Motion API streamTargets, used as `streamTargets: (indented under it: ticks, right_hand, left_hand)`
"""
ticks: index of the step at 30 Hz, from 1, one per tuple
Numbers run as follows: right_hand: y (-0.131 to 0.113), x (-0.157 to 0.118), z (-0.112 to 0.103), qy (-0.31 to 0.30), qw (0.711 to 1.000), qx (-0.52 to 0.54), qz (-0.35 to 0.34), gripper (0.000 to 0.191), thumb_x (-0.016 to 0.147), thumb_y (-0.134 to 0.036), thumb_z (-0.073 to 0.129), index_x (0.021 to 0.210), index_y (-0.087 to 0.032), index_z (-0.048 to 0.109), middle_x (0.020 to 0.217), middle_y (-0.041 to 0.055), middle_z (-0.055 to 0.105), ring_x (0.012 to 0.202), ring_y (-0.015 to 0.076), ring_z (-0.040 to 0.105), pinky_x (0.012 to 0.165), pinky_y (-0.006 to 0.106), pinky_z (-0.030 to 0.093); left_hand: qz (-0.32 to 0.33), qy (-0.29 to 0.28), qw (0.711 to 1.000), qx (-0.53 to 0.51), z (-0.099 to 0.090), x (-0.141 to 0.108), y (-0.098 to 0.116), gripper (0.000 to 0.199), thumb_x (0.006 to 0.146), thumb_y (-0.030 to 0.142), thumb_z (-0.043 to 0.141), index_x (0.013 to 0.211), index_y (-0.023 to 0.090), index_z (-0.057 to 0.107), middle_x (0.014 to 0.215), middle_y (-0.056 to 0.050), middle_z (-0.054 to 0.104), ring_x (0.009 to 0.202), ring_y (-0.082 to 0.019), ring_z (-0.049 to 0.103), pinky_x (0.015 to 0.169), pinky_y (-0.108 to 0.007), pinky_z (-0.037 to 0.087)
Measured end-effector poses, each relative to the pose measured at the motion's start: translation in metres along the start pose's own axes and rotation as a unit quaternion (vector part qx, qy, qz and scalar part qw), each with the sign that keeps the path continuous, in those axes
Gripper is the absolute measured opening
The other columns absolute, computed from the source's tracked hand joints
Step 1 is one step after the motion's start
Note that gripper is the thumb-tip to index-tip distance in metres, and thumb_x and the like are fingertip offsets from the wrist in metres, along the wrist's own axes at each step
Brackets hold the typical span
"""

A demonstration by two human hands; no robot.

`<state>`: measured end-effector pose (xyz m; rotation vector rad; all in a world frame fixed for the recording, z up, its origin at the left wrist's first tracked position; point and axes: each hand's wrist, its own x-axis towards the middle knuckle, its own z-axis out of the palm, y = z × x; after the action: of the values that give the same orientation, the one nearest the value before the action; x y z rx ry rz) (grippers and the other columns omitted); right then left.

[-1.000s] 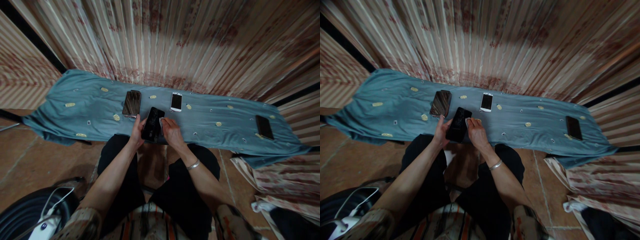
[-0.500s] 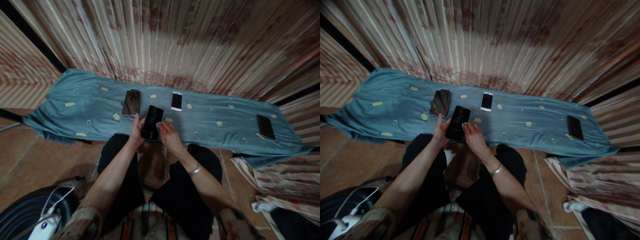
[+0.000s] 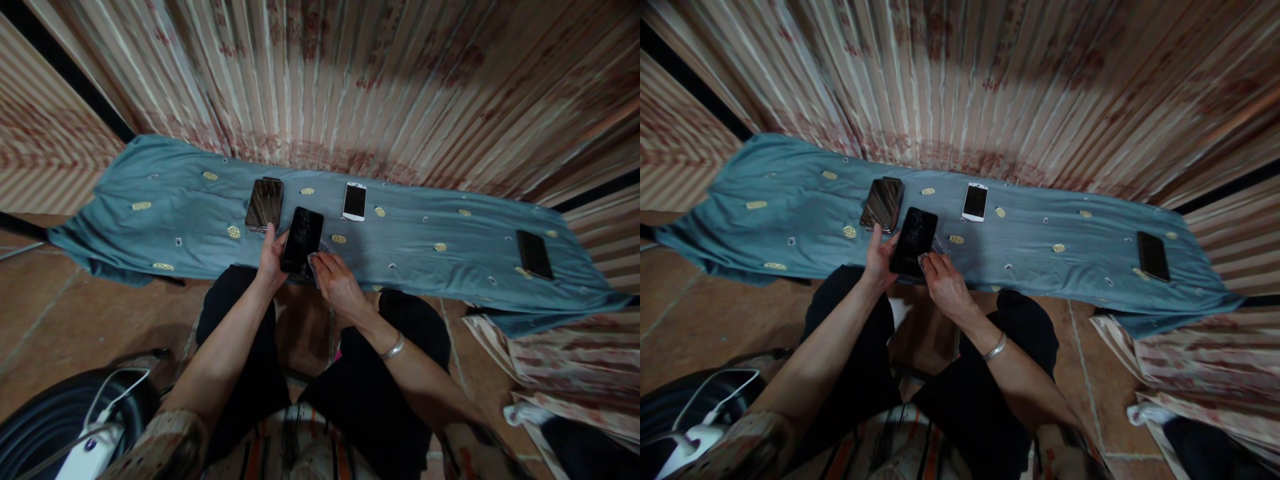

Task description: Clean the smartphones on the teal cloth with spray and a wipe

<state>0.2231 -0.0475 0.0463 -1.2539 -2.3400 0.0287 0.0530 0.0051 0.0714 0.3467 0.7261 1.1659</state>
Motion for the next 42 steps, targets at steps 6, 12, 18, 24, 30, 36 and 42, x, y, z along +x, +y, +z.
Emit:
streamTargets:
  ticks: [6,12,18,24,30,36,42]
  right_hand:
    - [-0.002,-0.005,0.000,-0.008,1.000,0.011,-0.008,0.040,0.108,-0.012,0.046,0.140,-0.012,0.070,0.134,0.0189,0.073,0.123,0.0279,0.068,0.113,0.046,0.060]
    - [-0.003,-0.006,-0.001,0.002,0.998,-0.011,-0.058,0.038,0.108,-0.011,0.046,0.137,-0.008,0.071,0.130,0.0174,0.075,0.119,0.0264,0.069,0.113,0.040,0.059]
    - [-0.001,-0.007,0.001,0.010,0.997,-0.012,-0.076,0.038,0.108,-0.010,0.047,0.138,-0.011,0.070,0.132,0.0156,0.074,0.122,0.0253,0.068,0.113,0.041,0.059]
    - [-0.003,-0.004,-0.002,0.026,0.996,-0.013,-0.080,0.034,0.110,-0.014,0.047,0.131,-0.013,0.073,0.125,0.0153,0.075,0.117,0.0243,0.068,0.108,0.039,0.060]
    - [-0.008,0.003,-0.003,0.028,0.994,-0.013,-0.101,0.029,0.110,-0.013,0.049,0.123,-0.013,0.075,0.120,0.0150,0.076,0.110,0.0231,0.067,0.106,0.037,0.059]
    - [-0.015,0.014,0.001,0.033,0.992,-0.026,-0.117,0.030,0.110,-0.011,0.047,0.120,-0.014,0.075,0.119,0.0141,0.075,0.110,0.0223,0.067,0.104,0.036,0.058]
    - [-0.023,0.022,0.006,0.041,0.989,-0.036,-0.136,0.030,0.110,-0.010,0.045,0.113,-0.013,0.075,0.115,0.0137,0.075,0.107,0.0220,0.066,0.101,0.034,0.059]
  left_hand:
    - [0.010,0.002,1.000,-0.005,-0.003,0.003,0.000,0.079,0.101,0.075,0.037,0.138,0.015,0.073,0.108,-0.014,0.083,0.102,-0.034,0.079,0.093,-0.044,0.060]
    - [0.015,0.018,1.000,-0.006,-0.004,0.003,0.002,0.078,0.103,0.073,0.032,0.135,0.015,0.074,0.110,-0.015,0.083,0.106,-0.035,0.078,0.095,-0.047,0.061]
    - [0.024,0.032,0.999,-0.004,-0.007,0.004,0.001,0.080,0.100,0.077,0.036,0.134,0.014,0.073,0.113,-0.016,0.082,0.110,-0.037,0.077,0.098,-0.048,0.061]
    - [0.013,0.041,0.999,-0.025,-0.001,0.002,0.002,0.081,0.103,0.073,0.030,0.136,0.012,0.071,0.113,-0.017,0.082,0.110,-0.036,0.077,0.098,-0.048,0.060]
    - [0.005,0.020,1.000,-0.011,0.003,0.000,-0.001,0.086,0.102,0.076,0.028,0.135,0.010,0.072,0.113,-0.019,0.082,0.106,-0.036,0.078,0.095,-0.047,0.060]
    - [-0.023,0.074,0.997,-0.028,0.020,-0.009,0.001,0.088,0.107,0.069,0.011,0.136,0.011,0.071,0.105,-0.015,0.082,0.102,-0.031,0.079,0.090,-0.042,0.061]
    - [-0.037,0.075,0.996,-0.041,0.027,-0.015,0.005,0.087,0.108,0.067,0.010,0.138,0.009,0.068,0.102,-0.015,0.081,0.097,-0.027,0.079,0.085,-0.037,0.063]
